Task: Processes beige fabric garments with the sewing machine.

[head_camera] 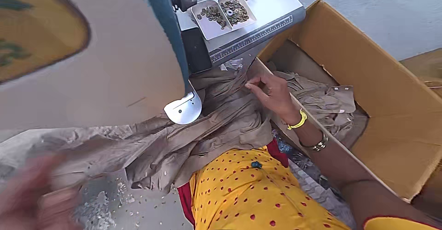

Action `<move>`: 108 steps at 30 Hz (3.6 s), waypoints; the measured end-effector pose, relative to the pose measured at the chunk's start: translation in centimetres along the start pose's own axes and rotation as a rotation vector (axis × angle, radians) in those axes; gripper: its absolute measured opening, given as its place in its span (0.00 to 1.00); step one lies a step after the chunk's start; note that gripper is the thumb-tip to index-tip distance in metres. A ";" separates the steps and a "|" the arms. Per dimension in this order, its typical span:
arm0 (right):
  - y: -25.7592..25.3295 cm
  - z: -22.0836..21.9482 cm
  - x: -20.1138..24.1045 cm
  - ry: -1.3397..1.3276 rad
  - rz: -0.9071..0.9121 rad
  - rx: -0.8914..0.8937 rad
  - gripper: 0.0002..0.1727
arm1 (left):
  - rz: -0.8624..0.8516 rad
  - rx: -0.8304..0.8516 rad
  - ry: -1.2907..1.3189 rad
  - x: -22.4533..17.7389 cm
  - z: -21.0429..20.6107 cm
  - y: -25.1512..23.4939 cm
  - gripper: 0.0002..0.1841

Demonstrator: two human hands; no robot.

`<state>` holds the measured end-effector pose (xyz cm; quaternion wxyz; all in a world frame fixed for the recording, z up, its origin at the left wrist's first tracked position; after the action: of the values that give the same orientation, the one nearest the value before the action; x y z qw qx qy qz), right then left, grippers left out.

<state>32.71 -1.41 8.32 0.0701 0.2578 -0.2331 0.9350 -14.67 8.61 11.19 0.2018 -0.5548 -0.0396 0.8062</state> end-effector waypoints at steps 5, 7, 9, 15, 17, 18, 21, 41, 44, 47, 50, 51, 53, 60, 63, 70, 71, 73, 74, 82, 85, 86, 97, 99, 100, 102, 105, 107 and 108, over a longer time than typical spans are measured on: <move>6.9 -2.5 -5.7 0.080 -0.415 0.146 0.09 | -0.278 0.700 -0.324 0.6 -29.2 3.4 0.38; 7.5 -3.0 -5.7 0.088 -0.433 0.219 0.10 | -0.223 0.728 -0.347 1.4 -34.0 3.1 0.25; 7.0 -2.6 -5.9 0.092 -0.433 0.209 0.11 | -0.193 0.750 -0.242 -1.3 -33.6 1.8 0.12; 6.3 -3.8 -10.0 0.084 -0.506 0.314 0.15 | -0.187 0.503 -0.378 -0.6 -16.2 1.1 0.17; 7.3 -6.0 -11.8 0.116 -0.509 0.631 0.28 | -0.173 0.519 -0.396 1.5 -15.3 2.2 0.22; 7.9 -6.9 -12.1 0.172 -0.530 0.798 0.38 | -0.165 0.544 -0.359 1.6 -16.7 2.6 0.23; 9.7 -10.0 -11.7 0.401 -0.668 0.913 0.40 | -0.177 0.664 -0.280 1.8 -24.4 3.7 0.28; 2.0 -13.5 3.3 -0.355 -0.219 0.919 0.29 | 0.041 0.019 -0.598 -0.4 -6.0 3.5 0.17; 2.2 -15.5 3.9 -0.070 -0.192 0.577 0.31 | -0.067 0.136 -0.366 -1.4 -15.6 4.5 0.12; 1.5 -14.7 4.2 0.031 0.012 0.252 0.10 | -0.106 0.169 -0.310 -0.4 -21.5 4.2 0.16; 0.8 -12.1 4.8 0.007 0.148 0.239 0.10 | -0.152 0.152 -0.308 -0.5 -23.1 2.6 0.19; 0.8 -10.8 5.3 -0.005 0.190 0.247 0.12 | -0.167 0.161 -0.295 -1.1 -23.1 2.1 0.18; 0.9 -8.1 6.9 -0.069 0.260 0.217 0.13 | -0.168 0.186 -0.232 -2.6 -22.7 1.7 0.17; -0.8 -3.3 11.2 -0.423 0.163 0.284 0.15 | 0.107 0.160 0.079 -5.7 -17.1 -0.1 0.12; -2.1 -4.1 11.7 -0.583 0.004 0.478 0.15 | 0.018 0.054 -0.146 -6.6 -14.5 -2.2 0.16; -4.0 -4.7 10.9 -0.626 -0.180 0.480 0.10 | 0.143 0.123 0.118 -5.6 -15.2 -4.4 0.11; -4.2 -4.7 10.8 -0.597 -0.181 0.483 0.12 | 0.183 0.137 0.122 -5.5 -15.3 -4.8 0.10; -4.2 -4.7 10.9 -0.572 -0.180 0.487 0.14 | 0.214 0.161 0.068 -5.3 -15.4 -5.9 0.10; -4.1 -4.9 11.0 -0.578 -0.184 0.472 0.13 | 0.237 0.182 0.055 -5.2 -15.4 -6.5 0.10; -4.7 -4.9 10.6 -0.656 -0.251 0.430 0.08 | 0.267 0.244 -0.132 -5.5 -15.0 -8.8 0.11; -4.2 -4.9 10.5 -0.587 -0.195 0.407 0.12 | 0.192 0.211 -0.198 -6.2 -15.3 -8.4 0.14; -4.1 -5.1 10.5 -0.591 -0.189 0.395 0.13 | 0.192 0.198 -0.205 -6.3 -15.4 -8.4 0.15; -3.8 -5.3 11.0 -0.641 -0.180 0.380 0.13 | 0.231 0.212 -0.161 -5.4 -15.4 -8.7 0.13; -4.3 -5.1 10.5 -0.593 -0.124 0.424 0.16 | 0.230 0.202 -0.121 -5.0 -15.3 -8.5 0.12; -5.2 -4.8 9.7 -0.520 -0.098 0.422 0.17 | 0.238 0.200 -0.104 -4.8 -15.3 -8.4 0.13; -7.7 -3.5 6.9 -0.250 -0.083 0.295 0.16 | 0.269 0.203 -0.064 -4.4 -15.5 -8.3 0.13; -12.1 -2.8 3.0 0.251 0.118 0.019 0.14 | 0.289 0.197 -0.026 -4.1 -15.5 -8.1 0.12; -14.5 -3.9 1.3 0.394 0.178 0.032 0.20 | 0.281 0.186 -0.023 -4.1 -15.4 -8.2 0.12; -15.5 -4.8 0.6 0.437 0.184 0.052 0.24 | 0.278 0.184 -0.027 -4.1 -15.4 -8.2 0.13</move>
<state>33.97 14.50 11.20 0.0266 0.0284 -0.2107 0.9768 2.87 12.13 11.30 0.1378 -0.5233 0.1088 0.8338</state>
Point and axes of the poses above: each hand's wrist, its own y-axis away from the middle knuckle, its own z-axis out of the back of the hand, x = y × z, the point moved 6 cm from there along -y, towards the middle knuckle, and after that the axes turned 6 degrees about y, right-handed, at the moved point
